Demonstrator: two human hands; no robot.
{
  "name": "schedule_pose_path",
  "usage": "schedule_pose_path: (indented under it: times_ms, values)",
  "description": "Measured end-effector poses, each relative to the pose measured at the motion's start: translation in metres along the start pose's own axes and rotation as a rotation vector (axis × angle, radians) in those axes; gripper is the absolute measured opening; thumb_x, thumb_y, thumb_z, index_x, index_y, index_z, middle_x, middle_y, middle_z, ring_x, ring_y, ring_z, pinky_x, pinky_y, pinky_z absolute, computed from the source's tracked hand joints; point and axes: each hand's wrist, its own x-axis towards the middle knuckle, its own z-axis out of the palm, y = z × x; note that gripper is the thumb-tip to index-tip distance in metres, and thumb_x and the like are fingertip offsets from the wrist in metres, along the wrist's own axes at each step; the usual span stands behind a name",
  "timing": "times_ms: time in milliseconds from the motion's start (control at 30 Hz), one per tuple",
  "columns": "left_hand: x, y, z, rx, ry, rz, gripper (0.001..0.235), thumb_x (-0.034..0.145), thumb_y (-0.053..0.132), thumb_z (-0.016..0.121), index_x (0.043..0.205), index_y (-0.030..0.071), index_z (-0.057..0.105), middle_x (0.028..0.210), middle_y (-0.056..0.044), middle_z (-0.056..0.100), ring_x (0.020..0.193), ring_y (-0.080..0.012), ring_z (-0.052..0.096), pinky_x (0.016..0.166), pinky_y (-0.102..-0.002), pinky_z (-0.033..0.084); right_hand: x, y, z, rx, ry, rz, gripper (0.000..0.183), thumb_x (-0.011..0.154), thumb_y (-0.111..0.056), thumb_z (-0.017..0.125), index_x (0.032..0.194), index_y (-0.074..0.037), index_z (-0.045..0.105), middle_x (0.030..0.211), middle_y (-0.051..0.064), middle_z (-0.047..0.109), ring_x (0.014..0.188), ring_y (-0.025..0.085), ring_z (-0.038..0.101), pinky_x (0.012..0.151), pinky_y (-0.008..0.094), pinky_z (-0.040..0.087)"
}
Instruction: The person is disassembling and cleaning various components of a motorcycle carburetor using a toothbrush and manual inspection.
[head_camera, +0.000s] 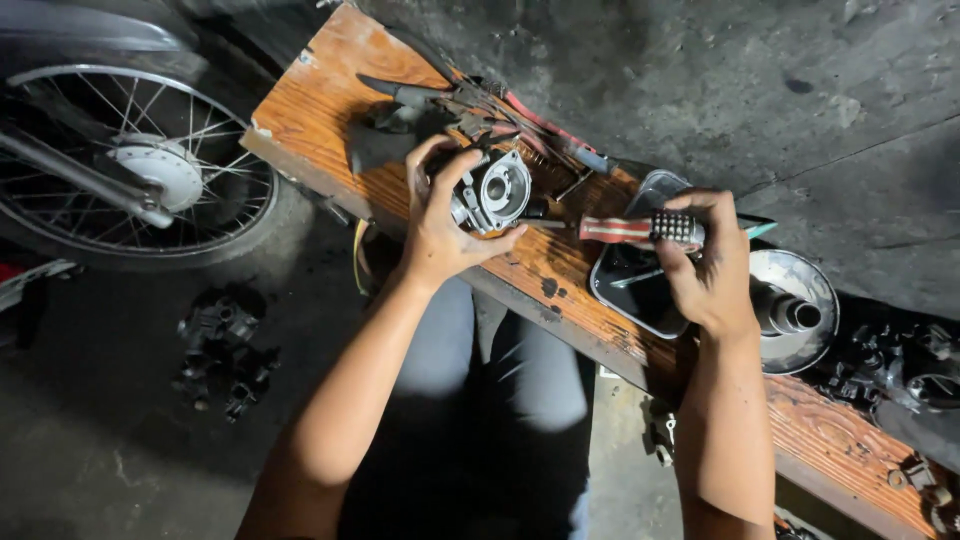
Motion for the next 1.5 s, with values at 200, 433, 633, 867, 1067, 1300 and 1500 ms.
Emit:
schedule_pose_path:
  times_ms: [200, 433, 633, 867, 1067, 1300, 1500]
  values:
    - [-0.002, 0.001, -0.001, -0.028, -0.018, -0.038, 0.088, 0.061, 0.029, 0.103, 0.135, 0.012, 0.058, 0.136, -0.021, 0.045, 0.127, -0.0394, 0.054, 0.111, -0.049, 0.046, -0.002, 0.001, -0.005, -0.084, -0.027, -0.001, 0.031, 0.106, -0.035, 0.055, 0.101, -0.008, 0.069, 0.069, 0.013, 0.064, 0.058, 0.032, 0.060, 0.062, 0.037, 0.046]
    - [-0.004, 0.001, -0.001, -0.009, -0.017, -0.049, 0.088, 0.063, 0.031, 0.103, 0.136, 0.013, 0.058, 0.138, -0.021, 0.045, 0.128, -0.0388, 0.054, 0.111, -0.050, 0.046, -0.007, 0.006, -0.004, -0.133, 0.017, -0.041, 0.028, 0.108, -0.032, 0.057, 0.101, -0.008, 0.069, 0.076, 0.012, 0.069, 0.066, 0.034, 0.066, 0.067, 0.036, 0.049]
    - [-0.002, 0.000, -0.001, -0.026, -0.013, -0.064, 0.088, 0.063, 0.033, 0.103, 0.137, 0.012, 0.059, 0.138, -0.021, 0.046, 0.129, -0.0376, 0.054, 0.112, -0.048, 0.045, -0.009, -0.007, 0.001, -0.053, 0.004, -0.012, 0.042, 0.094, -0.038, 0.061, 0.124, -0.008, 0.062, 0.094, 0.018, 0.071, 0.082, 0.034, 0.065, 0.081, 0.046, 0.049]
    - [0.002, 0.007, 0.000, 0.061, -0.076, -0.159, 0.086, 0.059, 0.029, 0.101, 0.131, 0.009, 0.060, 0.139, -0.025, 0.046, 0.127, -0.0415, 0.054, 0.109, -0.050, 0.049, -0.007, -0.008, -0.005, -0.092, -0.020, 0.081, 0.035, 0.088, -0.026, 0.059, 0.113, -0.002, 0.064, 0.091, 0.013, 0.069, 0.072, 0.026, 0.064, 0.073, 0.036, 0.050]
    - [-0.011, -0.004, -0.003, 0.135, -0.174, -0.248, 0.086, 0.056, 0.028, 0.102, 0.129, 0.010, 0.059, 0.141, -0.025, 0.041, 0.130, -0.0444, 0.050, 0.111, -0.053, 0.050, -0.011, -0.002, -0.004, -0.174, -0.026, 0.171, 0.038, 0.084, -0.030, 0.062, 0.106, 0.001, 0.064, 0.089, 0.012, 0.069, 0.071, 0.023, 0.061, 0.075, 0.034, 0.049]
    - [-0.011, -0.005, -0.002, 0.127, -0.108, -0.184, 0.085, 0.055, 0.023, 0.100, 0.128, 0.010, 0.059, 0.139, -0.026, 0.046, 0.127, -0.0430, 0.054, 0.107, -0.052, 0.052, -0.004, -0.011, -0.005, -0.159, -0.018, 0.194, 0.032, 0.078, -0.012, 0.062, 0.104, 0.005, 0.067, 0.084, 0.014, 0.070, 0.064, 0.024, 0.058, 0.069, 0.032, 0.049]
    - [-0.006, -0.008, 0.000, 0.035, -0.006, -0.075, 0.085, 0.062, 0.044, 0.098, 0.133, 0.011, 0.064, 0.134, -0.019, 0.054, 0.125, -0.0297, 0.059, 0.107, -0.037, 0.051, -0.015, 0.019, 0.000, -0.026, 0.016, 0.039, 0.046, 0.093, -0.037, 0.066, 0.119, 0.001, 0.060, 0.090, 0.020, 0.058, 0.081, 0.033, 0.060, 0.081, 0.045, 0.048]
